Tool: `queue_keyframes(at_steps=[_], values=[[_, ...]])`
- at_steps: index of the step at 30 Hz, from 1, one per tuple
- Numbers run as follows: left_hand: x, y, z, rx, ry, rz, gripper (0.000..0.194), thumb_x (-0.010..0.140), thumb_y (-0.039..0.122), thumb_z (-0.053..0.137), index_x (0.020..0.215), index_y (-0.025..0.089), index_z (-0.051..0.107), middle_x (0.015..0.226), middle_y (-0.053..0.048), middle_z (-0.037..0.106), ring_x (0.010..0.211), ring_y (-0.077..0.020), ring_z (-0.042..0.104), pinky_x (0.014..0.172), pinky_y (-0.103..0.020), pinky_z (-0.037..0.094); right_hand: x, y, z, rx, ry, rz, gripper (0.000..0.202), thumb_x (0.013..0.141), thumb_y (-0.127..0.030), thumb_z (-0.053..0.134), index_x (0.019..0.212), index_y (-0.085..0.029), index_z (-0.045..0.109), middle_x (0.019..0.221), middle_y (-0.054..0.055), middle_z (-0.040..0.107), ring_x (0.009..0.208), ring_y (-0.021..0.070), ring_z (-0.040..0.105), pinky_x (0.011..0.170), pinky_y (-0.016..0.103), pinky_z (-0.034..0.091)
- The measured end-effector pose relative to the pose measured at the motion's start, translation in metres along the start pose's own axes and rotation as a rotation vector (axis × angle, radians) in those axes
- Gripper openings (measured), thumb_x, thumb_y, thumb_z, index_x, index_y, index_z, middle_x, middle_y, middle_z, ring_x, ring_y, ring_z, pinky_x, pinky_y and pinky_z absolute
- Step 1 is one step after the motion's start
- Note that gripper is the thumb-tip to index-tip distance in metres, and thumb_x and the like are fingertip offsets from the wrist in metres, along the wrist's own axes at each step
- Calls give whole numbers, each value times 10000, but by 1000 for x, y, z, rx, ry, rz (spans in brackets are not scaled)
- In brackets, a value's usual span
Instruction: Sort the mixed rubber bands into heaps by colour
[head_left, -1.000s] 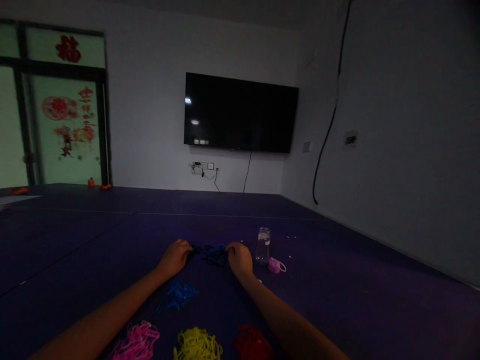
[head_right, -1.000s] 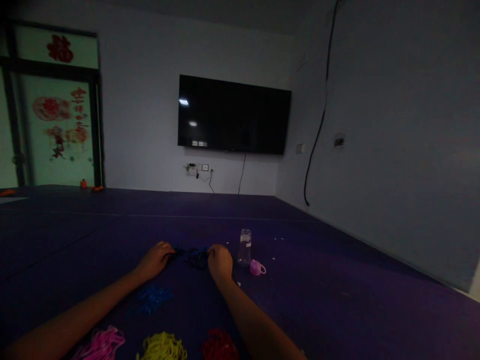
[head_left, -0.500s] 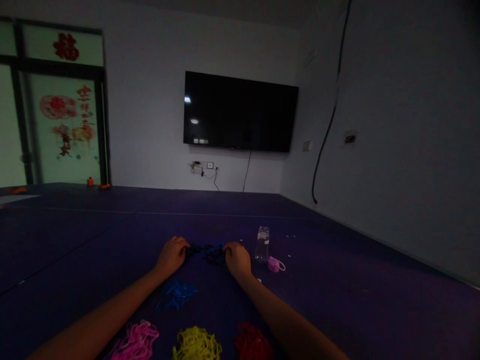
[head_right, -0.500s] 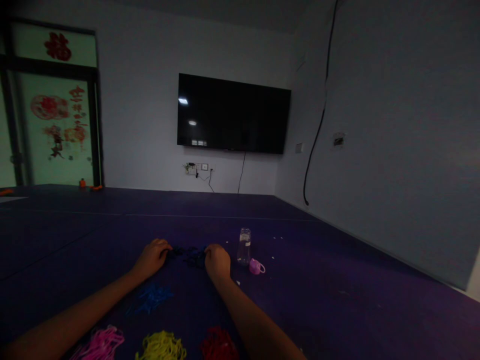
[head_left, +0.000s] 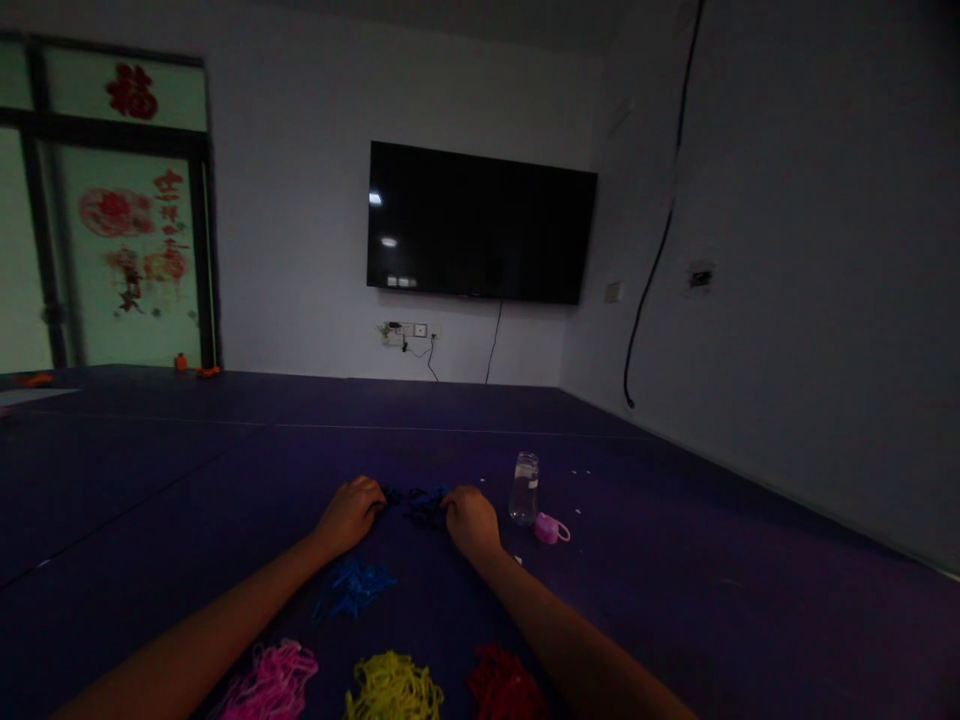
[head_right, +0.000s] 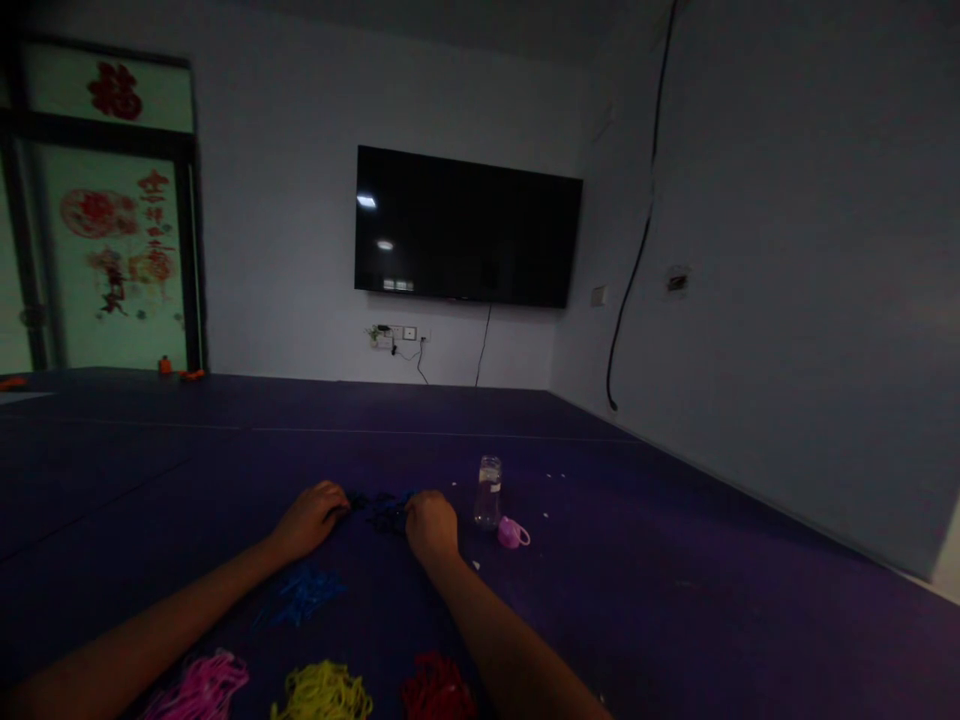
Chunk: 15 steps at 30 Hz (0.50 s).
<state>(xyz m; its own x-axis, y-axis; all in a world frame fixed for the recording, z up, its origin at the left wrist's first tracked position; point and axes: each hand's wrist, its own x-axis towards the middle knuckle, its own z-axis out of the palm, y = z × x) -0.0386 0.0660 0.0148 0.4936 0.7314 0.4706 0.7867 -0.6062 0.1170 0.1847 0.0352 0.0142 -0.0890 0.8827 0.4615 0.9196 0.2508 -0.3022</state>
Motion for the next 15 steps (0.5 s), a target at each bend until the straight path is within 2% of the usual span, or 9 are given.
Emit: queue_keyframes(at_steps=[9,15], values=[[0,3,-1,-32,67,-25,182,854,124,454,813,187,620,881,-55,639,886,-206,549,755,-316,405,1,-1,0,-46,-72,-86,302,762,-78,432,815,-179,711,888,79,689,921,195,590,821,261,405],[0,4,-1,-35,83,4,163,869,150,453,798,178,597,857,-54,633,879,-214,548,763,-316,408,-1,-3,0,27,-88,-227,347,737,-37,416,861,-177,709,936,49,692,951,179,575,855,238,385]])
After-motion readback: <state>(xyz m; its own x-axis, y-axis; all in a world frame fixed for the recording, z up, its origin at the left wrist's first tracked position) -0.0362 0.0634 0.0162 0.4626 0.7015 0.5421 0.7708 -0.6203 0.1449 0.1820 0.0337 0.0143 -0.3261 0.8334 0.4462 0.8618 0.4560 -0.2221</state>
